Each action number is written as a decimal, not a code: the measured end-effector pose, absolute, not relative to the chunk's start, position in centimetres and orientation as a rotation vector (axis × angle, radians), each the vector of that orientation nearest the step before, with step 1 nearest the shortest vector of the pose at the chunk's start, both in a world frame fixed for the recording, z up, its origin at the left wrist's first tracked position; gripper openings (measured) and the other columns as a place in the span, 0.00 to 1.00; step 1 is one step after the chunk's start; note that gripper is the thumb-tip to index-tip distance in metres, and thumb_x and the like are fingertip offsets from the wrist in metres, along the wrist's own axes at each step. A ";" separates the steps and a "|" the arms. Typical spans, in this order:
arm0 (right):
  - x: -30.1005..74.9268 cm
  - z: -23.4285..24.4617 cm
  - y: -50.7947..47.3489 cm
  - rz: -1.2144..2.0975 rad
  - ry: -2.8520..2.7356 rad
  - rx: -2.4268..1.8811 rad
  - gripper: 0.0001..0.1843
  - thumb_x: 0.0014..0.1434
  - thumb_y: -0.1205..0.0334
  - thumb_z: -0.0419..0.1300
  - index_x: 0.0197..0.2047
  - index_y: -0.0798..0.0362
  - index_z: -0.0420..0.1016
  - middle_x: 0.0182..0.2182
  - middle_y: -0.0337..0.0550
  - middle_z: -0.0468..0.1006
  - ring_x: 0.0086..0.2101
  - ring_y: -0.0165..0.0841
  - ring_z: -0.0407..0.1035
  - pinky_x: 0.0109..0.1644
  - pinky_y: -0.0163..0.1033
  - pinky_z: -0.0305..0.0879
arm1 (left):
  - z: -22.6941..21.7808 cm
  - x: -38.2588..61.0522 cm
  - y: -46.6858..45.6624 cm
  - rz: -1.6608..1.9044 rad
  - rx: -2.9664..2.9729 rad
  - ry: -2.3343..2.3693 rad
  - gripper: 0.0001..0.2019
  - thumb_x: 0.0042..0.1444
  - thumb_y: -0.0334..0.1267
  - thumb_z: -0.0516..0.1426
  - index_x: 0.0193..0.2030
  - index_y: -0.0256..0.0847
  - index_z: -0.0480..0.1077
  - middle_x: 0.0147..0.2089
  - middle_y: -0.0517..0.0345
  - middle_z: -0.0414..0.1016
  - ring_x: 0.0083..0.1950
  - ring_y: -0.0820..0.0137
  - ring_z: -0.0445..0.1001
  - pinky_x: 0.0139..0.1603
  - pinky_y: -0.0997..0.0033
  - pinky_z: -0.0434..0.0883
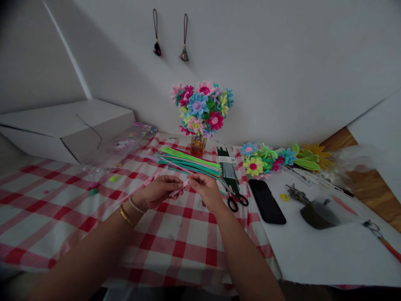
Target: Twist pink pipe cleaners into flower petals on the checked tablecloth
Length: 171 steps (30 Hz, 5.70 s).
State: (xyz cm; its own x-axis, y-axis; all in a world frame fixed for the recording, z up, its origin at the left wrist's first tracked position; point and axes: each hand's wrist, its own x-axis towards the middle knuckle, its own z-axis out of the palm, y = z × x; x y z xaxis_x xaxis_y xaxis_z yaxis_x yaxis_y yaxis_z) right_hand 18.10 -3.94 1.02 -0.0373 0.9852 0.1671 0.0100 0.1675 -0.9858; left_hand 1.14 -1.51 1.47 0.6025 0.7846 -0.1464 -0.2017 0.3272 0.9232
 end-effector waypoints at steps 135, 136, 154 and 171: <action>18.1 2.7 -5.5 0.616 -1.400 -1.278 0.10 0.48 0.55 0.60 0.27 0.54 0.73 0.23 0.37 0.72 0.28 0.30 0.64 0.35 0.36 0.61 | 0.8 2.9 -2.6 1.071 1.409 0.705 0.11 0.52 0.41 0.53 0.26 0.35 0.65 0.19 0.65 0.58 0.21 0.80 0.55 0.21 0.77 0.53; 17.9 2.7 -5.6 0.610 -1.429 -1.292 0.10 0.48 0.55 0.59 0.27 0.53 0.73 0.23 0.37 0.72 0.27 0.30 0.64 0.35 0.36 0.61 | 0.8 2.9 -2.6 1.138 1.383 0.721 0.10 0.52 0.41 0.53 0.26 0.35 0.65 0.20 0.64 0.59 0.21 0.79 0.56 0.22 0.77 0.54; 16.8 1.6 -5.2 1.165 -1.184 -1.020 0.11 0.48 0.56 0.60 0.29 0.56 0.72 0.24 0.40 0.74 0.23 0.28 0.69 0.31 0.37 0.66 | 0.8 2.5 -1.8 1.144 1.347 0.722 0.08 0.45 0.37 0.59 0.32 0.35 0.68 0.28 0.59 0.69 0.31 0.74 0.66 0.34 0.72 0.64; 17.5 2.3 -5.4 1.100 -1.552 -1.203 0.10 0.53 0.57 0.54 0.26 0.55 0.70 0.19 0.35 0.69 0.19 0.24 0.61 0.23 0.30 0.56 | 1.3 1.4 -1.5 0.836 1.449 0.710 0.10 0.45 0.41 0.59 0.30 0.35 0.66 0.23 0.61 0.67 0.24 0.77 0.65 0.23 0.77 0.62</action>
